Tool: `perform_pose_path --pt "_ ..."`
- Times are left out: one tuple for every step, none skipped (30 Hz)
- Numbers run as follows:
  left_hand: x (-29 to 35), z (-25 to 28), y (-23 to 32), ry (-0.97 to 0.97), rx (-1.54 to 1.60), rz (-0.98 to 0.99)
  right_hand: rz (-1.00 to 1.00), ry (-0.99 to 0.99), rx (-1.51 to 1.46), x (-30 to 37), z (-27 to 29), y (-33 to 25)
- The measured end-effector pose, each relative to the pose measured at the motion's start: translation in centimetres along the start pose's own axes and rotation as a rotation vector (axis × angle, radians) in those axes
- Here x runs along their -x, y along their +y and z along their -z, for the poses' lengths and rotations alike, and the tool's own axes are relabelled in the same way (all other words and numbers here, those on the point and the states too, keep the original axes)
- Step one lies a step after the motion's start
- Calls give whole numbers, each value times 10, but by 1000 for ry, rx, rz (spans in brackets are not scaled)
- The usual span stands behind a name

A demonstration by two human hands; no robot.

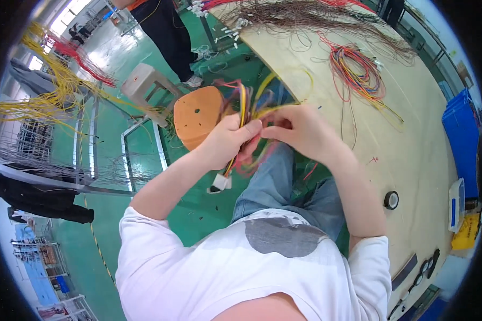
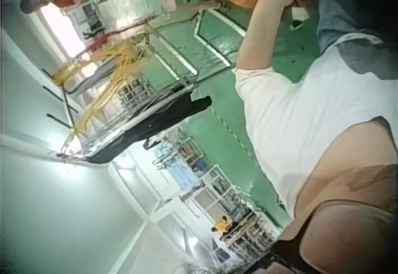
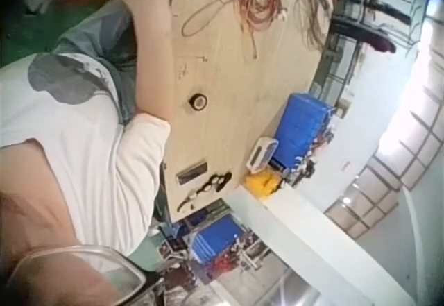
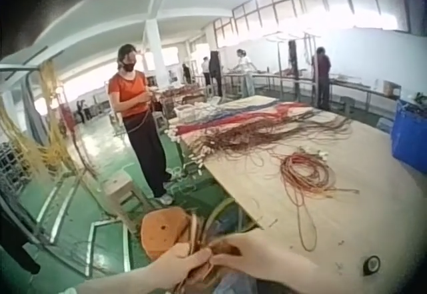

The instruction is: Manually wrapping electrical tape around wire harness segments and connectors.

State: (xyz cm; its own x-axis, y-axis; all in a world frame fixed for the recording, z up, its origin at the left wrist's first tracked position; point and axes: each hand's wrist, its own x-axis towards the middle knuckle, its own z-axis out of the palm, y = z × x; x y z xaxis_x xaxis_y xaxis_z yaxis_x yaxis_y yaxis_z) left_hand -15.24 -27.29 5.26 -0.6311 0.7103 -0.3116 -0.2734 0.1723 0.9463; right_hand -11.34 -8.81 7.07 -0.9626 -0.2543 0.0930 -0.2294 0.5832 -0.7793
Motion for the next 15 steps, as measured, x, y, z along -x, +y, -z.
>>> perform_pose_path --pt "-1 0 1 -25 89 77 -81 -66 26 4 9 -2" --pt "0 2 2 -39 166 184 -226 -138 87 9 18 -4" --pt "-1 2 3 -68 49 201 -190 -134 141 18 26 -8" --pt "-1 0 5 -188 -126 173 -116 -128 102 22 31 -12" --pt "-2 -4 8 -198 -356 224 58 -53 229 27 37 -17" --pt "-2 -12 11 -303 -564 242 146 -24 389 30 40 -22" --pt "-2 -21 15 -431 -709 58 311 -36 348 27 44 -24" --pt "-1 -31 20 -543 -823 -182 287 -117 215 22 44 -24" --pt "7 -37 26 -626 -771 -293 313 -216 70 17 46 -20" --pt "13 -41 35 -640 -954 -238 257 -330 -74 11 43 -15" --pt "20 -44 41 -655 -1054 -308 128 -507 -232 10 42 -7" --pt "28 -45 46 -504 -1063 -385 3 -607 -371 8 39 4" --pt "34 -46 48 -279 -1010 -499 -119 -647 -369 12 37 13" --pt "38 -48 46 -5 -970 -526 -62 -651 -400 12 33 23" --pt "40 -49 40 142 -795 -648 53 -641 -438 13 31 29"
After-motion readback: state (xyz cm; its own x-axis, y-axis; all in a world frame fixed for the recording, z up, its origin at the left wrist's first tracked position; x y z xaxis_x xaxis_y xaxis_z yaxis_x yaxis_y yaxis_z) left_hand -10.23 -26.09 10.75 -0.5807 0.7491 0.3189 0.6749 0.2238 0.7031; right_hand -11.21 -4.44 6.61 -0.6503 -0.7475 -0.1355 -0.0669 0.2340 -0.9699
